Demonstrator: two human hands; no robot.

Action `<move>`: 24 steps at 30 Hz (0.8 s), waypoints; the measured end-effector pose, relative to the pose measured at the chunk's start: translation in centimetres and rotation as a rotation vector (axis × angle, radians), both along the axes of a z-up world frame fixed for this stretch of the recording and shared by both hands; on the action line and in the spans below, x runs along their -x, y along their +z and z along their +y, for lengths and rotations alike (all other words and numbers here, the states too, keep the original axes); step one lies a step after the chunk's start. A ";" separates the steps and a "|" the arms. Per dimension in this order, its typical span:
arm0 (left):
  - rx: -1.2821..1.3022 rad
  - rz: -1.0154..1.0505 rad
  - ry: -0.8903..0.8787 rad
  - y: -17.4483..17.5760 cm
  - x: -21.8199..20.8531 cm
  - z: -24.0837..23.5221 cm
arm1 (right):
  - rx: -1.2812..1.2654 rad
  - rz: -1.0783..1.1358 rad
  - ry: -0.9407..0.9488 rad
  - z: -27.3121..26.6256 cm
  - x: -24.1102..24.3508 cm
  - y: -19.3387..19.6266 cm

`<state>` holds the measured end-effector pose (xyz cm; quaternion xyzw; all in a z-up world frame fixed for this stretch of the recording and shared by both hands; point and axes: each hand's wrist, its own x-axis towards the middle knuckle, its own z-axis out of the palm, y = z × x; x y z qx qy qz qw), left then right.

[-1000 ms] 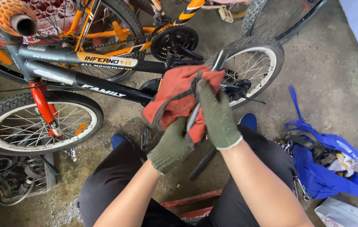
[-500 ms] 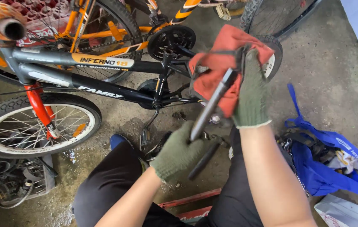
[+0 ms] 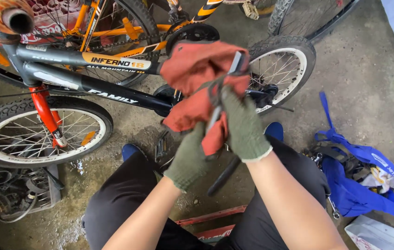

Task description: The person cleans a bicycle seat post with a red cloth, then inserts it into the frame. They handle a small metal spring, spray it with lubricant, and scrub it with a brush.

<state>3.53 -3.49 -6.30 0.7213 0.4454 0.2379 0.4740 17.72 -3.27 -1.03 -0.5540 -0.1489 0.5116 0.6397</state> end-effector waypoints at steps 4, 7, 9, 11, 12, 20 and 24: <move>0.048 0.132 -0.071 1.3 0.0 -1.7 | 0.052 -0.096 -0.084 2.4 -1.0 -0.2; -0.006 0.134 -0.097 0.7 -0.1 -1.8 | 0.131 -0.247 -0.223 4.3 -2.8 -1.4; 0.054 0.300 -0.081 0.6 -0.2 -1.2 | 0.206 -0.397 -0.361 5.7 -4.3 -2.6; 0.162 0.162 -0.022 1.2 -0.4 0.0 | 0.179 -0.392 -0.274 2.6 -1.4 -1.5; 0.273 0.026 0.035 1.3 -0.4 0.5 | 0.155 -0.384 -0.188 0.9 0.2 -1.0; -0.064 0.038 -0.091 1.0 0.4 0.5 | -0.129 -0.193 -0.031 0.8 0.6 1.1; 0.233 0.416 -0.096 5.1 -1.6 0.7 | -0.174 0.017 -0.224 1.9 -1.2 0.8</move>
